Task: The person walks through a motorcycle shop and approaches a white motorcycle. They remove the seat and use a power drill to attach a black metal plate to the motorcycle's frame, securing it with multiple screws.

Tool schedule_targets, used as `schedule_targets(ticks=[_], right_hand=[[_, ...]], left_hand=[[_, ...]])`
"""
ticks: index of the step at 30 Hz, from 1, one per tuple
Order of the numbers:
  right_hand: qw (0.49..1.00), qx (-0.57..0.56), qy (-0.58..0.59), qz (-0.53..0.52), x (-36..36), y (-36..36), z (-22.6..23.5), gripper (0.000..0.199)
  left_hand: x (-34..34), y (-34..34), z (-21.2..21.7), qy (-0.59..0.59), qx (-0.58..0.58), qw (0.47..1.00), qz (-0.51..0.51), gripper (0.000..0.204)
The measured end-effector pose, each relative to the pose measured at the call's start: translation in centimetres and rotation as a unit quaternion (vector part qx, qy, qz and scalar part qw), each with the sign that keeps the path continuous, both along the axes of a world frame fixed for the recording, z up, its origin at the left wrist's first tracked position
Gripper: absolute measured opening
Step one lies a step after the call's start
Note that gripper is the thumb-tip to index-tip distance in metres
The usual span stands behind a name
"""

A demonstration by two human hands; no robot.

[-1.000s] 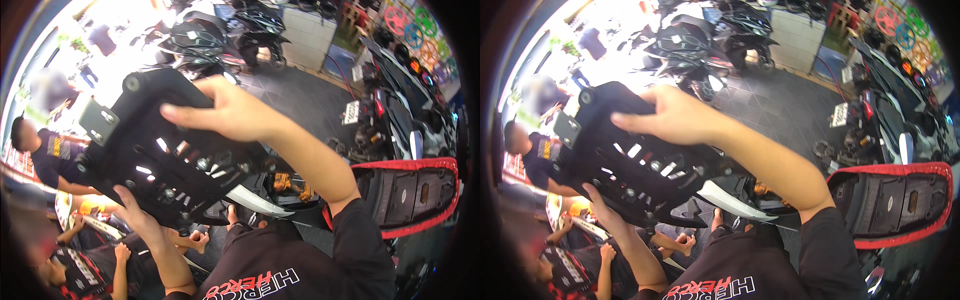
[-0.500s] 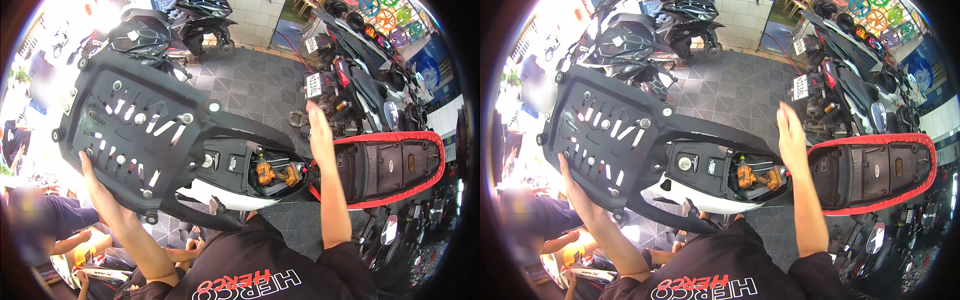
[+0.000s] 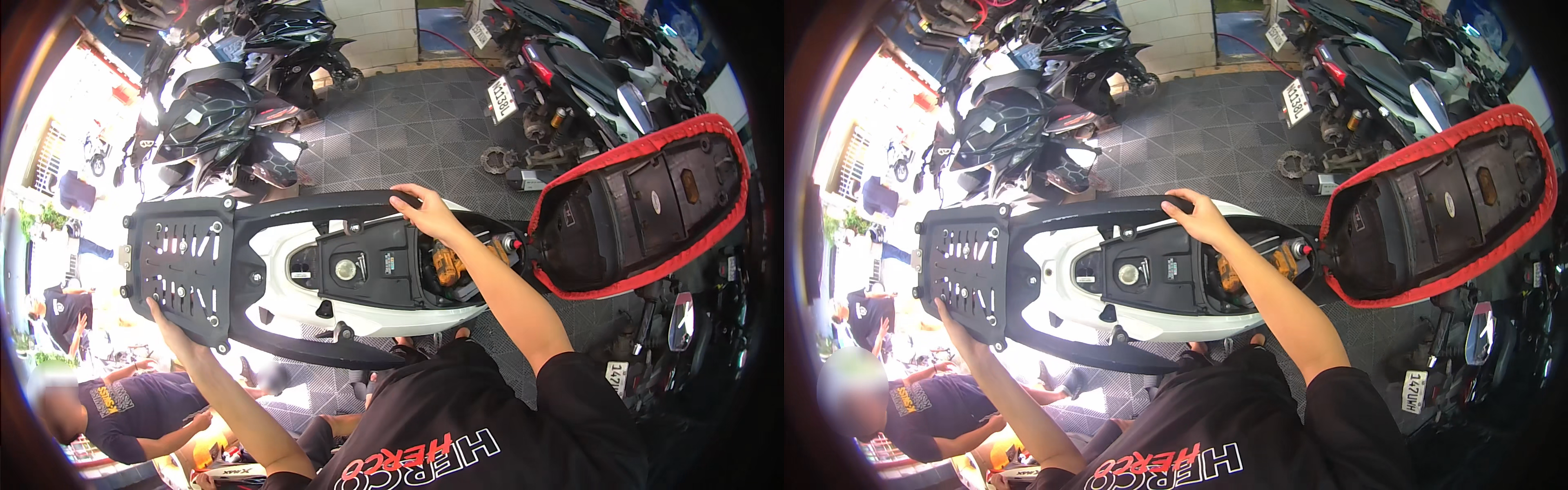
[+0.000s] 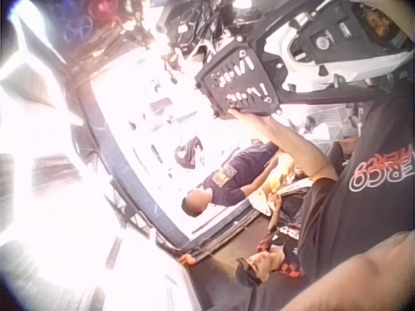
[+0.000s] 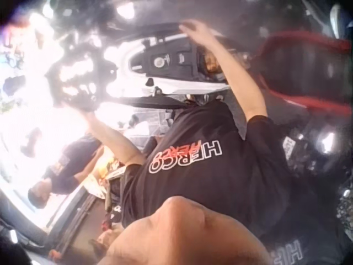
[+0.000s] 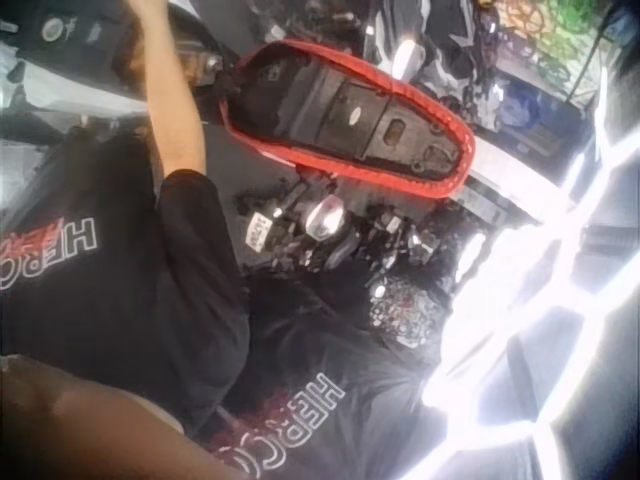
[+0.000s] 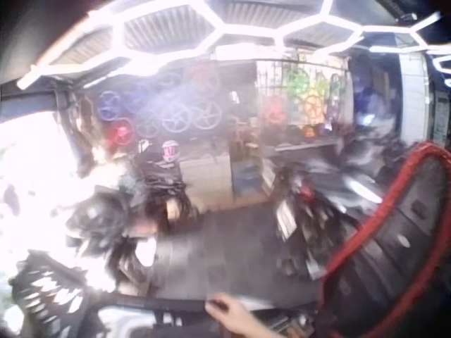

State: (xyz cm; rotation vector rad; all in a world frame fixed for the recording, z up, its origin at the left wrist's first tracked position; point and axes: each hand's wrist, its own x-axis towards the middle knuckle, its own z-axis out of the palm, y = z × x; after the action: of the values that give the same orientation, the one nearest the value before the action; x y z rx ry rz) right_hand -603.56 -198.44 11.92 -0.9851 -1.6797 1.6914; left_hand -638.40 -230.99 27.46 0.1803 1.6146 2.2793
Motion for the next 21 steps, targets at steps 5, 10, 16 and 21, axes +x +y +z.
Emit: schedule_targets(ticks=[5,10,16,21], right_hand=[[0.999,0.007,-0.043,0.033,-2.9,0.8,0.6,0.049],[0.995,-0.046,-0.067,0.062,-7.1,1.2,-2.2,0.049],[0.992,-0.089,-0.077,0.050,-11.2,2.0,-4.9,0.055],[0.984,-0.106,-0.135,0.056,-13.2,2.8,-5.9,0.057]], left_hand=[[-2.8,-0.4,-3.2,-0.006,0.016,1.000,0.004,0.054],[-6.8,-0.7,-6.4,-0.050,0.030,0.998,0.001,0.058],[-9.5,0.1,-10.0,-0.053,0.027,0.998,0.016,0.057],[-9.9,1.6,-11.1,-0.087,0.015,0.993,0.082,0.054]])
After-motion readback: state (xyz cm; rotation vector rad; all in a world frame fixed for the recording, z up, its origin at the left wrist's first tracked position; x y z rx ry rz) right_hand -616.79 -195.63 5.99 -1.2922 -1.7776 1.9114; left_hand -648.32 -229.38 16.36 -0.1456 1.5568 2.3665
